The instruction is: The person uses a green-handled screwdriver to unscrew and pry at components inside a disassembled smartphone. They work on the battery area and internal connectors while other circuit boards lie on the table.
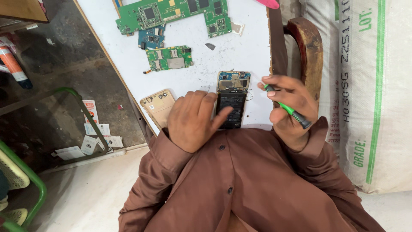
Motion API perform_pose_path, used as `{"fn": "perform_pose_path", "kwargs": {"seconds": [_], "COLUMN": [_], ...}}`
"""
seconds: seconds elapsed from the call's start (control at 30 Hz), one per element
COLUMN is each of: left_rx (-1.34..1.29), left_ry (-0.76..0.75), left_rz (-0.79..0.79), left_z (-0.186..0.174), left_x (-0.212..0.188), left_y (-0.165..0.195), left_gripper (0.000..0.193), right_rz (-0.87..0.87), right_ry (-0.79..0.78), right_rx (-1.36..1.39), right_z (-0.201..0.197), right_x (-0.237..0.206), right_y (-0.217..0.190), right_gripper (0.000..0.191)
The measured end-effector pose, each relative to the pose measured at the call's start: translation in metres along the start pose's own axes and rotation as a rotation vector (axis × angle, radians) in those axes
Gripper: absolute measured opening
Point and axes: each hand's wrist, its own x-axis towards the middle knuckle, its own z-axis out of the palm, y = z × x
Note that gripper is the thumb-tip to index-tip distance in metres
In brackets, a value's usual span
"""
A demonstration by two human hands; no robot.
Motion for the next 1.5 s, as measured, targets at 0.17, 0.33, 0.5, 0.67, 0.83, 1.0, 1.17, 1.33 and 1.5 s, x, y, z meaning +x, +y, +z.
{"fn": "perform_pose_path", "kwargs": {"seconds": [0.17, 0.33, 0.5, 0.67, 0.83, 1.0, 1.17, 1.33, 1.5], "left_rx": [0.071, 0.191, 0.131, 0.199, 0.194, 0.217, 0.177, 0.188, 0.253], "left_ry": [-0.075, -0.173, -0.188, -0.113, -0.121, -0.116, -0.085, -0.041, -0.034], "left_rz": [-0.008, 0.024, -0.042, -0.037, -0.056, 0.001, 0.049, 0.096, 0.149], "left_z": [0.003, 0.004, 0.006, 0.007, 0.002, 0.001, 0.003, 0.002, -0.001], "left_x": [0.007, 0.012, 0.013, 0.013, 0.013, 0.012, 0.007, 0.007, 0.013], "left_y": [0.014, 0.023, 0.030, 0.026, 0.021, 0.012, 0.007, 0.007, 0.004], "left_gripper": [0.084, 0.105, 0.103, 0.081, 0.068, 0.054, 0.051, 0.046, 0.042], "right_rz": [-0.067, 0.037, 0.078, 0.062, 0.053, -0.093, -0.093, -0.104, -0.102], "right_ry": [0.001, -0.012, 0.020, 0.031, -0.053, -0.165, -0.222, -0.223, -0.143], "right_rx": [-0.199, -0.149, -0.153, -0.200, -0.328, -0.490, -0.541, -0.577, -0.450], "right_z": [-0.006, -0.008, -0.006, -0.003, -0.007, 0.000, -0.001, -0.001, 0.001], "right_x": [0.002, -0.008, -0.013, -0.009, -0.006, 0.007, 0.006, 0.007, 0.009], "right_y": [-0.002, 0.000, 0.002, 0.012, 0.009, 0.025, 0.024, 0.019, 0.006], "right_gripper": [0.047, 0.044, 0.032, 0.024, 0.020, 0.039, 0.040, 0.035, 0.022]}}
